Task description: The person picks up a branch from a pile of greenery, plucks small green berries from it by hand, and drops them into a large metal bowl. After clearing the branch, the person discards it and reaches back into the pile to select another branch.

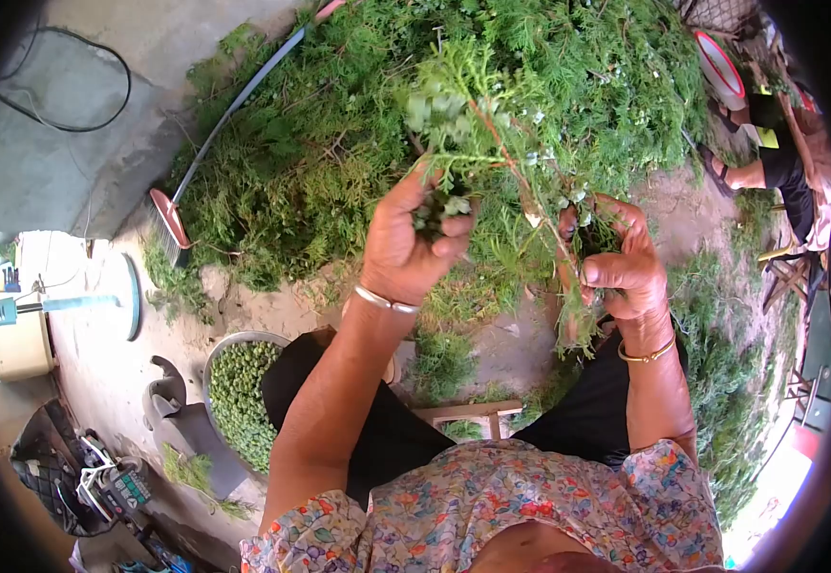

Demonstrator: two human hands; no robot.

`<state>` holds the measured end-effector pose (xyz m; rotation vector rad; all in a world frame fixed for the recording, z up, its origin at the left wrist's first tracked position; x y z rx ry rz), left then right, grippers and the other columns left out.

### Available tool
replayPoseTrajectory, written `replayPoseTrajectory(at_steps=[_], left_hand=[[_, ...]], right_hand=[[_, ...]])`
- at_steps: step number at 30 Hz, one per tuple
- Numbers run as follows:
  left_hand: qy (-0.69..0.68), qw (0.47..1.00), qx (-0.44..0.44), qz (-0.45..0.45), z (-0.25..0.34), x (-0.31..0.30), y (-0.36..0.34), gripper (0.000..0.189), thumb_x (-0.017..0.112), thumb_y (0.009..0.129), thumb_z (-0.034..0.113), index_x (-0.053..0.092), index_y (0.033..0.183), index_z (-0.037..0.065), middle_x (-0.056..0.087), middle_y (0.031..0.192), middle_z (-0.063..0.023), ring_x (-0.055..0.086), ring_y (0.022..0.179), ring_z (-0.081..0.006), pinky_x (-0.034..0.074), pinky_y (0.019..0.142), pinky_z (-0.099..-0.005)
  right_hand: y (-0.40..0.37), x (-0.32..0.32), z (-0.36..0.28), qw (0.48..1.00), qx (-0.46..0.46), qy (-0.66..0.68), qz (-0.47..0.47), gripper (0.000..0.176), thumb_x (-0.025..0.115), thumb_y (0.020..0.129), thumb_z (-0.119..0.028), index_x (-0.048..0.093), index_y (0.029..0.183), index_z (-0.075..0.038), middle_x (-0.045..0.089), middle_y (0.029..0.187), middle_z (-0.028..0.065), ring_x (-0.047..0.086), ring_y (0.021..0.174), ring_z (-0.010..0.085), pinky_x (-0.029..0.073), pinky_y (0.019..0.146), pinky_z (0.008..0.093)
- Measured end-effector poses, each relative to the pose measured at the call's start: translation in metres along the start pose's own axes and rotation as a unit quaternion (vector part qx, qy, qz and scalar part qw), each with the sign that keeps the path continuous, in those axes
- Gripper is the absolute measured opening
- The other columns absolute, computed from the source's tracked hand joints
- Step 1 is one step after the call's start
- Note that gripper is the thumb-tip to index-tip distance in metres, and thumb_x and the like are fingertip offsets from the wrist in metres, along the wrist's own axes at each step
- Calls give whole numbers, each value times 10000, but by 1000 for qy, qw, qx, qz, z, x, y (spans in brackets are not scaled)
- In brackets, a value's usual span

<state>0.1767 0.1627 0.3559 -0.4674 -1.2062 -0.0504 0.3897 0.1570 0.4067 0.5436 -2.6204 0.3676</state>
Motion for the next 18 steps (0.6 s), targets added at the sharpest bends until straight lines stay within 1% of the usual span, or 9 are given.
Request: replayPoseTrajectory(at_steps=[2,5,7,8,9,12,15,17,18], left_hand=[[-66,993,-82,-55,-8,5,-1,149,634,840,187,591,867,47,586,756,-117,500,529,-128,364,371,-187],[62,993,-14,-96,1,2,-4,153,618,844,157,573,931,39,571,782,-88,472,541,-79,341,364,-178],[66,996,5,-61,18,0,-10,113,596,843,86,568,938,32,565,798,-94,466,534,-82,341,372,-171],[76,995,46,-46,32,-3,-15,119,585,849,83,561,956,39,562,808,-98,468,547,-82,340,381,-172],[86,992,88,-28,47,-6,-21,126,575,855,79,554,974,45,559,818,-102,470,559,-83,339,390,-172],[133,975,171,43,104,-16,-63,102,578,860,92,540,947,55,541,860,-118,469,598,-94,335,414,-191],[144,942,271,134,154,-35,-120,77,564,874,113,523,910,59,533,880,-128,468,599,-125,343,428,-216],[155,928,304,150,170,-63,-171,101,579,837,48,529,918,14,549,777,-86,479,583,-152,360,468,-253],[220,886,334,236,173,-80,-199,103,585,827,35,538,912,-1,559,771,-94,495,584,-164,374,468,-260]], right_hand=[[1,0,1,1000,4,3,2,423,743,615,4,569,994,77,604,767,105,553,525,146,448,428,265],[5,4,1,999,-20,17,33,410,717,616,23,570,994,79,601,743,101,546,512,148,456,439,273],[7,7,-1,995,-44,23,82,388,710,613,24,583,978,67,613,795,118,550,524,157,469,457,283],[9,-3,0,999,-6,-22,28,479,699,632,27,531,1079,56,621,897,153,567,566,181,488,484,314],[7,-4,1,1000,-6,-19,24,479,699,632,27,531,1079,56,621,897,153,567,566,181,488,484,314],[5,-2,13,994,-20,-53,95,661,697,688,-24,354,1250,39,612,984,182,582,659,213,484,500,338],[14,-14,21,992,3,-102,71,576,702,768,-130,397,1221,52,612,990,145,580,739,197,479,520,325],[12,-10,25,991,6,-118,70,558,697,784,-159,410,1214,50,613,974,130,576,754,188,479,537,319],[13,-9,24,986,-18,-141,89,542,691,799,-188,424,1207,48,613,959,115,573,769,179,478,554,314]])
Point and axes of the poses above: each hand's wrist, its own y-axis towards the middle knuckle, its own x-axis out of the palm, z = x × y, the point moved 2 cm from there along y, towards the middle knuckle
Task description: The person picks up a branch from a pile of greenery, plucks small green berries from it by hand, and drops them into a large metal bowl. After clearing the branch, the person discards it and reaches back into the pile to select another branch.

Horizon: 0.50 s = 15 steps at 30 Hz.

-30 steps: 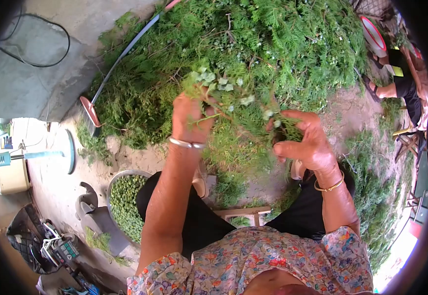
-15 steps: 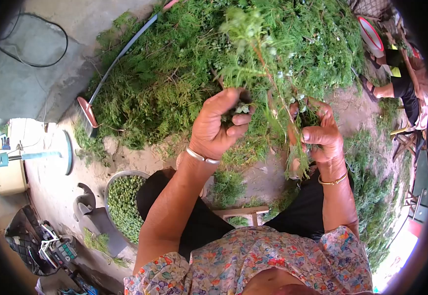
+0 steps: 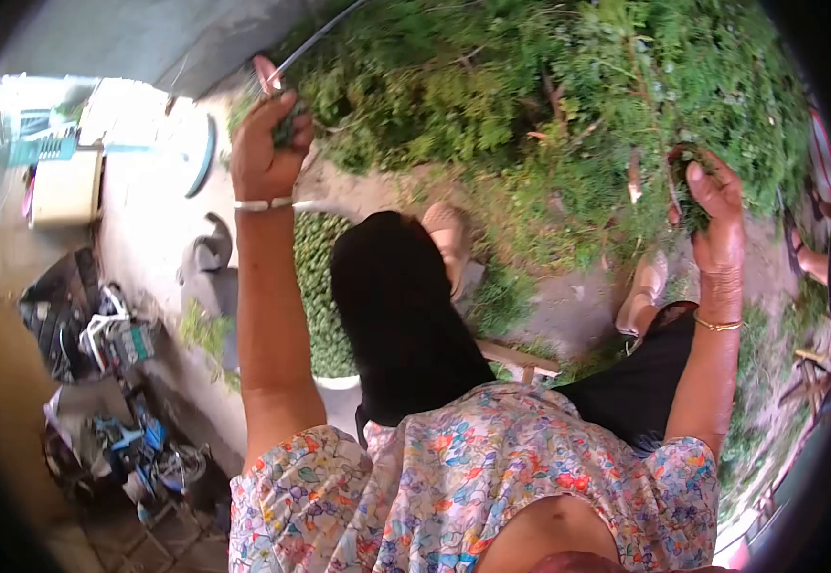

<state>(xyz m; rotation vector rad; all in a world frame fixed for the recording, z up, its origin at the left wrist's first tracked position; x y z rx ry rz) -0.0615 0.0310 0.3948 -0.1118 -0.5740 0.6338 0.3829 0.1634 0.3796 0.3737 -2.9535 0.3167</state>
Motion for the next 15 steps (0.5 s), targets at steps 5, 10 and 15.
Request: replayPoseTrajectory(at_steps=[5,10,15], left_hand=[[263,945,30,194,-4,-140,-86,113,566,837,74,608,855,-29,594,724,-79,558,599,-152,457,489,-255],[422,849,-34,318,-40,-259,-142,402,725,746,302,655,897,-64,630,784,-70,566,631,-128,469,497,-286],[472,796,-89,368,-48,-290,-167,506,687,746,448,660,1043,40,623,973,-65,584,878,-251,480,636,-453]], right_hand=[[3,-6,6,998,-12,-52,19,495,692,803,-202,470,1181,29,603,939,88,558,804,156,467,579,295],[11,-18,16,997,-28,-68,-11,379,654,840,-255,556,1091,12,608,856,51,538,693,118,434,530,264],[18,-27,22,971,-81,-221,43,376,672,831,-293,592,1030,16,613,911,54,559,757,104,467,614,265]])
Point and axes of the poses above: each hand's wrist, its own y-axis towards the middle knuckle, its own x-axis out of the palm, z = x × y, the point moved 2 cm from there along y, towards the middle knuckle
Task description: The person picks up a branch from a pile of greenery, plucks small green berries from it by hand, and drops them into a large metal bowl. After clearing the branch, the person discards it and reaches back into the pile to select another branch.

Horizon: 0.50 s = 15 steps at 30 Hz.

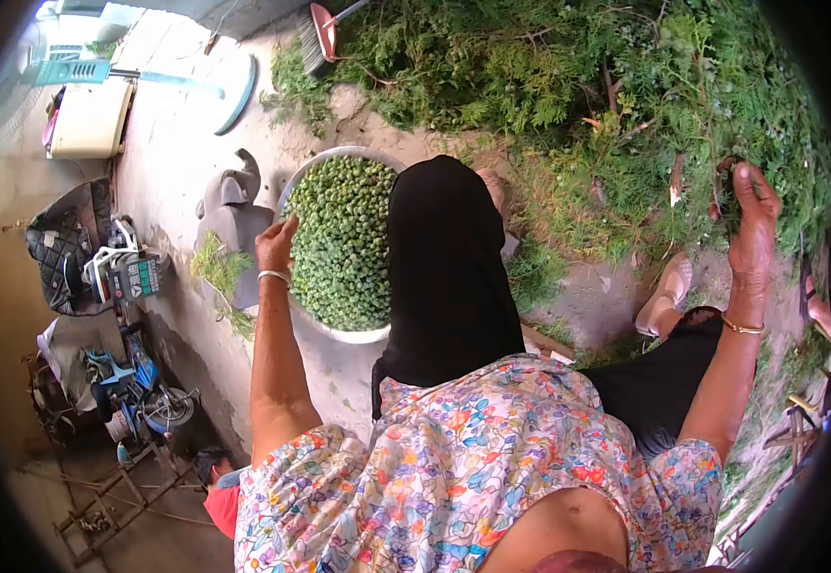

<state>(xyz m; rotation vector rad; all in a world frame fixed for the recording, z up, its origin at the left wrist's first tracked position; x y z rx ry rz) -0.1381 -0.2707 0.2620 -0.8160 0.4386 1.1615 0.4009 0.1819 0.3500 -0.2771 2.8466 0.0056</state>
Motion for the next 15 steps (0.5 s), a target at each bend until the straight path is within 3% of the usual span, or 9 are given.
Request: replayPoseTrajectory(at_steps=[1,3,4,6,7,10,12,13,15], left_hand=[[1,998,47,51,-5,-2,-1,289,694,733,294,706,823,20,604,662,-33,521,582,-112,422,513,-274],[155,941,278,116,-41,-10,30,228,654,691,199,613,592,-2,487,487,-42,436,452,-120,349,445,-314],[153,941,277,119,-68,-13,51,223,660,677,197,597,562,18,491,468,-46,441,453,-128,342,433,-324],[-115,970,166,137,-40,1,18,316,717,720,178,542,504,28,484,478,-38,388,397,-134,304,368,-322],[-98,983,80,137,-37,-3,23,316,748,736,215,561,585,10,512,522,-42,366,367,-127,277,343,-288],[-364,921,-118,67,31,12,1,449,685,754,505,574,765,70,496,551,-38,439,391,-150,261,323,-259],[-414,904,-100,-29,102,37,-20,429,639,788,517,560,802,96,509,574,-14,491,461,-139,288,332,-239],[-439,879,-70,-170,125,47,-14,348,590,854,440,552,871,95,541,656,-10,517,548,-124,322,353,-221],[-443,865,13,-235,209,82,-63,197,526,921,270,540,877,80,523,684,-35,481,541,-122,330,383,-209]], right_hand=[[-3,5,-1,1000,-3,-2,8,376,672,831,-293,592,1030,16,613,911,54,559,757,104,467,614,265],[-15,15,-12,995,1,102,22,318,684,825,-255,622,982,14,629,863,39,561,749,107,463,719,275],[-15,17,-15,991,11,130,6,299,693,816,-232,628,973,14,633,844,32,561,753,111,456,742,278],[-15,18,-24,989,-17,144,-14,248,704,804,-185,642,942,12,641,812,20,557,750,103,450,749,270],[-15,19,-28,990,-51,132,-22,216,706,801,-161,650,919,11,645,797,15,554,743,91,451,734,260],[-8,11,-22,993,-45,94,51,148,704,792,-110,661,888,-7,654,823,8,533,727,54,449,678,233],[-10,12,-34,990,-134,8,35,114,701,776,-51,659,875,-12,647,796,0,504,725,47,443,678,230],[-12,13,-40,990,-137,7,45,114,701,776,-51,659,875,-12,647,796,0,504,725,47,443,678,230],[-13,13,-50,989,-135,51,41,130,705,760,-20,653,878,-12,615,737,-11,480,709,53,438,676,234]])
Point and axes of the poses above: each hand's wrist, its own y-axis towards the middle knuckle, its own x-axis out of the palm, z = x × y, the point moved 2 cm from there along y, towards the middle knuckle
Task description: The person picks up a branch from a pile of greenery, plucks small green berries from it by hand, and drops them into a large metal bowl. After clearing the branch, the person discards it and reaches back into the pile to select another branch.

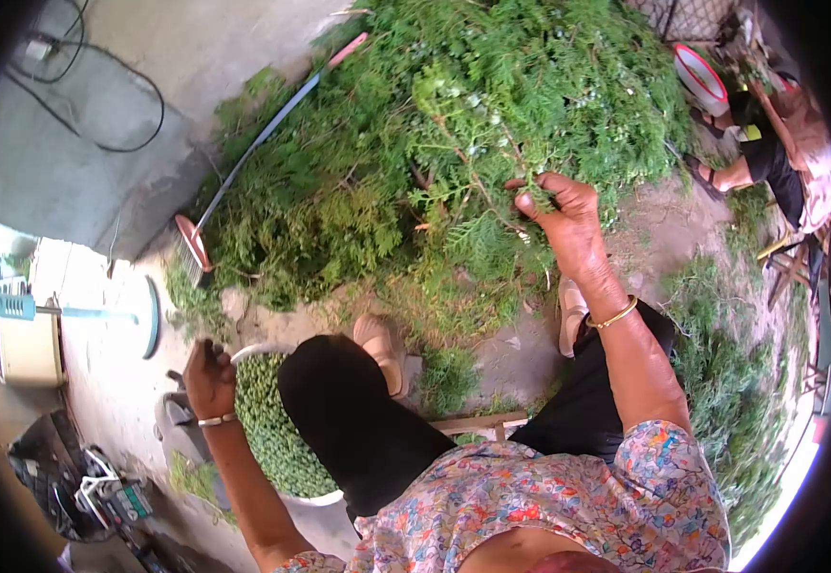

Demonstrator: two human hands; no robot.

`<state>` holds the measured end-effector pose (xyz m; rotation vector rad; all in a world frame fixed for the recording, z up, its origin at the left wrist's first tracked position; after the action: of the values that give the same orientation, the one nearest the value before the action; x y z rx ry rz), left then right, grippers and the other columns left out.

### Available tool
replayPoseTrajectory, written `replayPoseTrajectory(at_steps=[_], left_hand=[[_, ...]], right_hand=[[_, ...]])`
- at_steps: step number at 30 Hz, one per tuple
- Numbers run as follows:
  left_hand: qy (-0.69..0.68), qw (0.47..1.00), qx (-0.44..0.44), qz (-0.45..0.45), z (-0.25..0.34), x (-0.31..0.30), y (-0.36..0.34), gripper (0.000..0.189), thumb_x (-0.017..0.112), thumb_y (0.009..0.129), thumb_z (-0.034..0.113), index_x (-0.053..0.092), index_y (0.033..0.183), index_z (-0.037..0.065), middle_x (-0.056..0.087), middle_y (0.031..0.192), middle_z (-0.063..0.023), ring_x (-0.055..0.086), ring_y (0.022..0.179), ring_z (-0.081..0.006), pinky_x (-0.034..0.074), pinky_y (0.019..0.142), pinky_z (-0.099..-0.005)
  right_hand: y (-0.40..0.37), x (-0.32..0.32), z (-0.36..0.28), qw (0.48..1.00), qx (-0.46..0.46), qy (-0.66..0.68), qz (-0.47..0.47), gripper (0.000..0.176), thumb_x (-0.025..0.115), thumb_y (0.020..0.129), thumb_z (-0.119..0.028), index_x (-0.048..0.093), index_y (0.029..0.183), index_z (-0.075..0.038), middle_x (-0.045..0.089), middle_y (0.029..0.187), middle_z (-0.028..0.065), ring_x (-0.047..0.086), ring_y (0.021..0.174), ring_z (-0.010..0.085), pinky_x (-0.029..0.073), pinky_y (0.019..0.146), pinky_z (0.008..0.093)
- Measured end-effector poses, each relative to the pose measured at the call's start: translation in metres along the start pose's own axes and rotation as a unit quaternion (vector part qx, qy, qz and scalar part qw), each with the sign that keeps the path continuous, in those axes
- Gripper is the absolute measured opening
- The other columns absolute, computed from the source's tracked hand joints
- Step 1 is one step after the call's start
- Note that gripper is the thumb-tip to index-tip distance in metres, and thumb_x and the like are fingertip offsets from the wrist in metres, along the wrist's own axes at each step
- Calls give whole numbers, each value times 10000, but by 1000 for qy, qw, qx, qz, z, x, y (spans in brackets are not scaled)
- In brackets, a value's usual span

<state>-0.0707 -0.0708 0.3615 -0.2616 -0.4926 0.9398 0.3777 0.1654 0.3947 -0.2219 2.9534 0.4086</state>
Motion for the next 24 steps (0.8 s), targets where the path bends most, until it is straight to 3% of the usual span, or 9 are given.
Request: replayPoseTrajectory(at_steps=[2,4,7,10,13,15,17,22,24], left_hand=[[-10,985,18,-172,5,85,-14,122,540,913,187,548,908,66,494,682,-31,413,489,-87,311,389,-196],[47,956,138,-254,-1,181,-49,104,558,882,90,592,919,-2,489,649,-13,387,483,-52,286,389,-188],[238,827,306,-408,-27,290,-101,155,579,821,5,640,962,-12,554,623,-12,422,446,-53,336,400,-193],[296,704,433,-478,-75,353,-109,170,640,787,45,648,948,-11,656,713,-81,576,557,-103,444,501,-239],[370,656,486,-443,-112,373,-87,160,638,783,35,636,931,-25,648,703,-95,571,565,-113,461,539,-251],[308,709,435,-462,-128,370,-81,103,608,803,9,634,888,-45,612,650,-72,519,512,-92,421,466,-239],[229,845,79,-476,-132,363,-81,92,593,817,-7,630,878,-64,572,623,-52,459,467,-69,352,397,-213],[233,840,93,-481,-125,364,-84,110,592,825,-6,624,905,-75,570,636,-56,435,449,-56,303,368,-190],[167,879,-5,-447,-122,364,-83,124,606,838,39,625,899,-68,570,634,-65,430,435,-61,291,356,-191]], right_hand=[[2,-4,6,999,-4,-35,2,116,681,771,-1,662,884,-15,647,771,-1,502,711,47,446,668,232],[5,-5,3,998,13,-67,-2,66,651,783,24,646,844,-1,681,810,15,520,717,33,458,662,231],[10,-6,4,996,-24,-87,3,50,649,778,33,617,812,15,679,805,16,507,712,30,451,654,230],[12,-10,-1,997,-15,-77,15,121,605,756,89,623,844,8,652,763,36,509,691,57,452,650,242],[18,-22,10,995,-6,-93,21,139,576,770,93,630,860,2,624,720,39,520,681,63,445,638,235],[19,-27,8,998,34,39,40,95,586,810,27,648,877,4,617,707,23,522,685,56,439,622,224],[18,-30,0,991,63,93,66,96,579,831,-2,652,891,12,621,712,28,528,661,69,443,601,228],[23,-27,-6,951,114,248,146,147,538,887,-57,656,906,28,623,705,50,521,552,102,437,517,240],[24,-27,-6,947,126,261,141,154,538,890,-70,656,902,29,619,694,53,510,535,99,424,499,236]])
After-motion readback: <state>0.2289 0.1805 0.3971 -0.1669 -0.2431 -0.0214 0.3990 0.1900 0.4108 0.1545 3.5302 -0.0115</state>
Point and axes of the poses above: each hand's wrist, its own y-axis towards the middle knuckle, its own x-axis out of the palm, z = x × y, the point moved 2 cm from there along y, towards the middle knuckle
